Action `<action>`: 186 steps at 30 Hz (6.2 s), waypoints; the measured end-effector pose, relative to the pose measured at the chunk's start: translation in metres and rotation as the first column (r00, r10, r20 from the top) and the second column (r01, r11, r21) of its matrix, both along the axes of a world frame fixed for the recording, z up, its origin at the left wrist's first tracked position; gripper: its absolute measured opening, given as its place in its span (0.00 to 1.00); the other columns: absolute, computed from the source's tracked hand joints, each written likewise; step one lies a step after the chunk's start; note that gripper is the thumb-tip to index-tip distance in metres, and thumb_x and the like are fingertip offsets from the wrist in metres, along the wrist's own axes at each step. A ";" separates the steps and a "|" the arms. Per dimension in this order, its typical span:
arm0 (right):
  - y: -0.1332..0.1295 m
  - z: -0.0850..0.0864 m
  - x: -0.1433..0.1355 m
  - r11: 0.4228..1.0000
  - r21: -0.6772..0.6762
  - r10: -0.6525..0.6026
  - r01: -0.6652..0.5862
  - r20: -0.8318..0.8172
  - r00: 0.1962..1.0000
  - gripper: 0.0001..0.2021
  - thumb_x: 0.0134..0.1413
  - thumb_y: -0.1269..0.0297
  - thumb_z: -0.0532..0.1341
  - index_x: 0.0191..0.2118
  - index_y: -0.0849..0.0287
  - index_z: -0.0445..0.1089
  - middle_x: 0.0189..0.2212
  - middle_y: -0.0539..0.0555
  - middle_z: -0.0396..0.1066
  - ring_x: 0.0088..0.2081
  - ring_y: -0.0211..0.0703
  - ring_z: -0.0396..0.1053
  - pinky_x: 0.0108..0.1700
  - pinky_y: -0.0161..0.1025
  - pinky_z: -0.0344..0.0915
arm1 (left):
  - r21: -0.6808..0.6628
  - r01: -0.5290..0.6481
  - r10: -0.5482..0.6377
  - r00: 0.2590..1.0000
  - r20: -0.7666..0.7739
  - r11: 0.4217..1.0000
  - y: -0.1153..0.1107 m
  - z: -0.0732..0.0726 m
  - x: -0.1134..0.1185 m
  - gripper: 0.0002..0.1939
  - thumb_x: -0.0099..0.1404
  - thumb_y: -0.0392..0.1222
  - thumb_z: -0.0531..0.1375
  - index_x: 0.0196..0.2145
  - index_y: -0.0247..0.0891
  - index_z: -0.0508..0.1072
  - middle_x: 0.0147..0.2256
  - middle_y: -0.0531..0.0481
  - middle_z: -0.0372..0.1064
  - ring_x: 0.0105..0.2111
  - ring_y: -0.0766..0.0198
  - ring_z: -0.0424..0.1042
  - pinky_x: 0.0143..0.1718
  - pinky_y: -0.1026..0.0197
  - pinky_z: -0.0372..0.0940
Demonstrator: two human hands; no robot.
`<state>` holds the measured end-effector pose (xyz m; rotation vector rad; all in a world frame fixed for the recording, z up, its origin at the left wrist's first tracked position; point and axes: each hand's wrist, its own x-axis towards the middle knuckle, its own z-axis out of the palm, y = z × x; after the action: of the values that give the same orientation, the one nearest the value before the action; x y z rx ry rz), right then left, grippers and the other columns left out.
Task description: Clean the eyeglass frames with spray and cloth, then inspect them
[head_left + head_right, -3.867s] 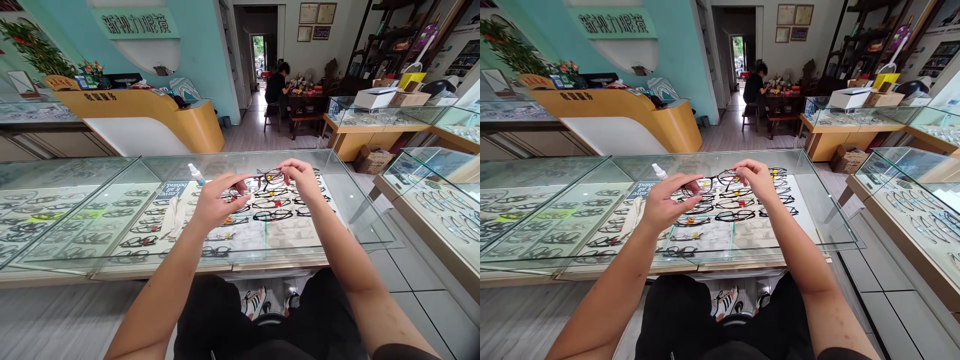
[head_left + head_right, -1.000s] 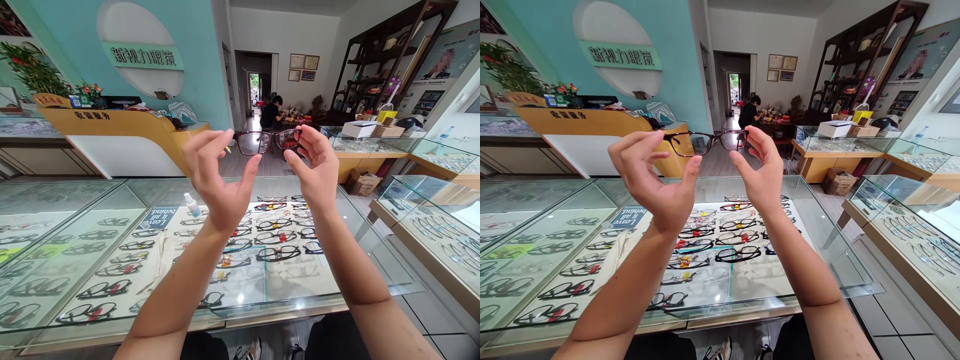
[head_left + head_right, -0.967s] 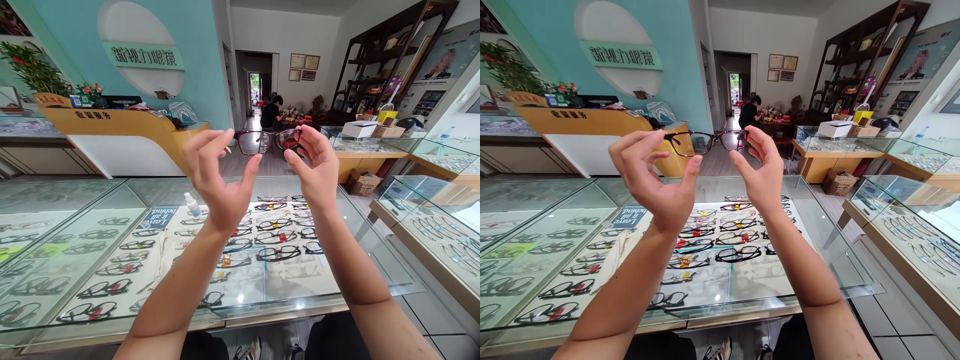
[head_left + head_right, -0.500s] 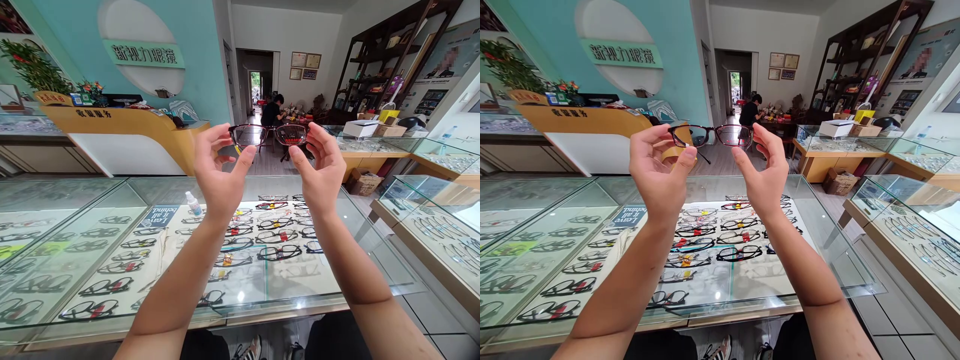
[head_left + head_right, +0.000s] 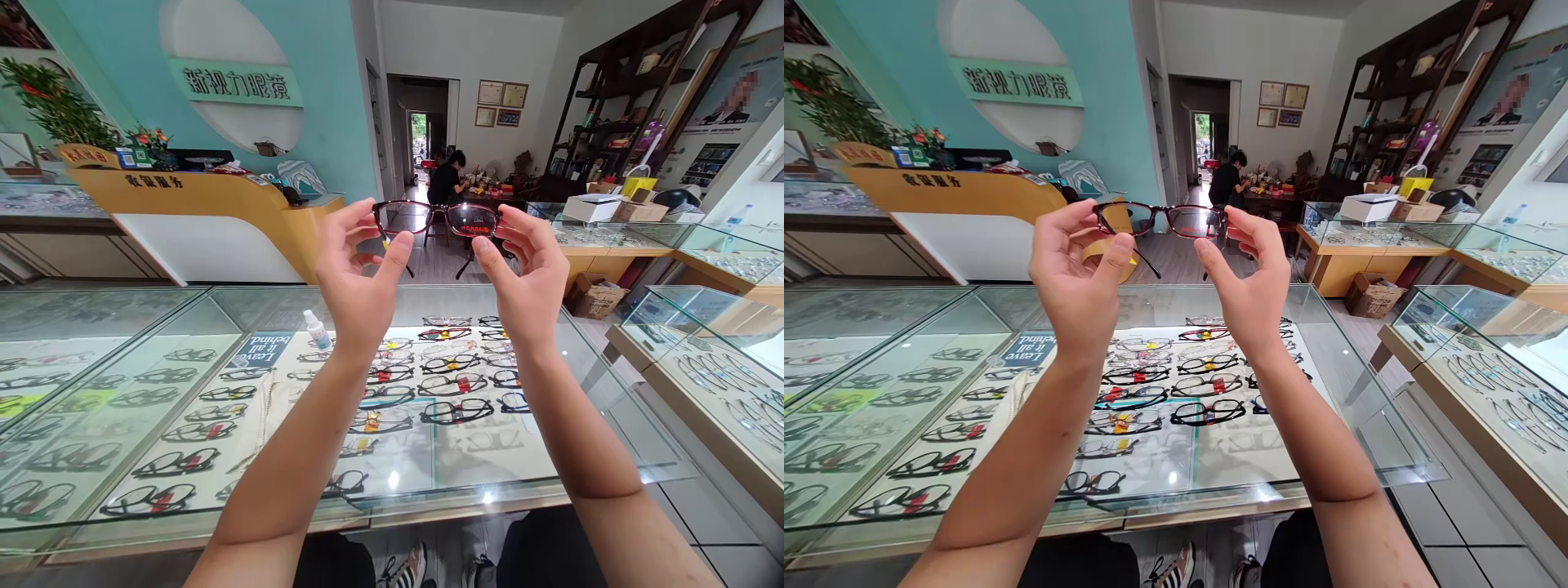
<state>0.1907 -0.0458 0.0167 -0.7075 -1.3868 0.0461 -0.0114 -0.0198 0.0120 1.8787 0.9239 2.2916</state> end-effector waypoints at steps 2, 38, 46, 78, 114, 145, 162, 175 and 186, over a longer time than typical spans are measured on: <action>0.000 0.000 0.001 1.000 -0.006 -0.011 0.011 0.004 1.000 0.22 0.68 0.48 0.70 0.63 0.46 0.75 0.59 0.56 0.77 0.58 0.53 0.77 0.63 0.58 0.75 | 0.005 -0.007 0.007 1.000 -0.006 1.000 0.000 0.000 0.000 0.28 0.70 0.63 0.70 0.61 0.50 0.74 0.55 0.45 0.74 0.56 0.54 0.77 0.49 0.55 0.75; 0.022 -0.009 0.004 0.987 -0.116 0.117 -0.116 0.006 0.993 0.24 0.69 0.45 0.67 0.66 0.44 0.74 0.64 0.58 0.76 0.63 0.56 0.76 0.67 0.60 0.74 | 0.164 -0.293 0.318 0.936 -0.152 0.942 -0.012 0.005 0.002 0.28 0.70 0.62 0.69 0.61 0.48 0.72 0.54 0.42 0.71 0.56 0.49 0.72 0.49 0.49 0.72; 0.023 -0.010 0.000 0.992 -0.082 0.093 -0.092 0.005 0.996 0.27 0.68 0.42 0.67 0.67 0.44 0.71 0.65 0.58 0.74 0.62 0.56 0.75 0.68 0.60 0.73 | 0.140 -0.219 0.238 0.961 -0.138 0.966 -0.010 0.005 0.000 0.31 0.67 0.63 0.71 0.61 0.51 0.72 0.57 0.42 0.70 0.64 0.42 0.69 0.53 0.44 0.74; 0.003 -0.009 -0.016 0.998 -0.044 0.057 -0.053 0.098 0.994 0.29 0.72 0.46 0.62 0.75 0.37 0.65 0.72 0.54 0.69 0.64 0.59 0.75 0.63 0.64 0.77 | 0.075 -0.101 0.104 0.994 -0.044 0.992 0.021 -0.005 -0.011 0.36 0.69 0.63 0.69 0.69 0.58 0.64 0.68 0.41 0.64 0.69 0.43 0.69 0.58 0.42 0.76; -0.006 -0.008 -0.024 0.997 0.056 -0.052 0.048 0.089 0.995 0.26 0.72 0.51 0.59 0.72 0.36 0.70 0.61 0.56 0.69 0.58 0.56 0.71 0.56 0.60 0.77 | -0.125 0.171 -0.178 0.983 -0.040 0.977 0.062 -0.019 -0.014 0.35 0.70 0.71 0.66 0.66 0.54 0.67 0.59 0.41 0.72 0.60 0.53 0.78 0.60 0.52 0.76; 0.026 -0.029 -0.019 0.980 -0.192 0.055 -0.054 0.001 0.998 0.29 0.67 0.47 0.67 0.70 0.43 0.67 0.64 0.59 0.72 0.52 0.53 0.76 0.55 0.58 0.76 | 0.077 -0.373 0.375 0.927 -0.010 0.925 0.001 -0.013 0.018 0.32 0.69 0.59 0.70 0.65 0.46 0.68 0.59 0.39 0.68 0.61 0.45 0.70 0.59 0.41 0.71; 0.032 -0.033 -0.020 0.981 -0.191 0.022 -0.019 0.016 1.000 0.29 0.66 0.51 0.67 0.69 0.44 0.67 0.63 0.59 0.72 0.54 0.52 0.76 0.56 0.57 0.77 | -0.017 -0.309 0.308 0.950 -0.044 0.951 0.004 -0.015 0.017 0.33 0.69 0.58 0.70 0.66 0.47 0.67 0.63 0.38 0.68 0.68 0.41 0.65 0.65 0.38 0.67; 0.026 -0.025 -0.017 0.987 -0.130 -0.077 0.093 0.122 0.990 0.32 0.72 0.46 0.62 0.77 0.35 0.59 0.64 0.59 0.68 0.66 0.61 0.68 0.64 0.67 0.73 | -0.089 -0.155 0.152 0.988 -0.041 0.984 0.032 -0.015 0.001 0.39 0.65 0.72 0.70 0.63 0.47 0.69 0.59 0.44 0.75 0.59 0.47 0.76 0.53 0.43 0.73; 0.023 -0.022 -0.017 0.986 -0.078 -0.131 0.144 0.146 0.980 0.32 0.74 0.47 0.61 0.78 0.32 0.55 0.63 0.59 0.65 0.67 0.61 0.68 0.64 0.66 0.74 | -0.106 -0.109 0.107 0.994 -0.016 0.988 0.048 -0.025 -0.001 0.46 0.63 0.75 0.69 0.65 0.41 0.68 0.59 0.43 0.75 0.55 0.55 0.77 0.50 0.52 0.70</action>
<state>0.1740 -0.0230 -0.0058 -0.8937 -1.4737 -0.0531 -0.0125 0.0280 -0.0128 1.8425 1.1526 2.2416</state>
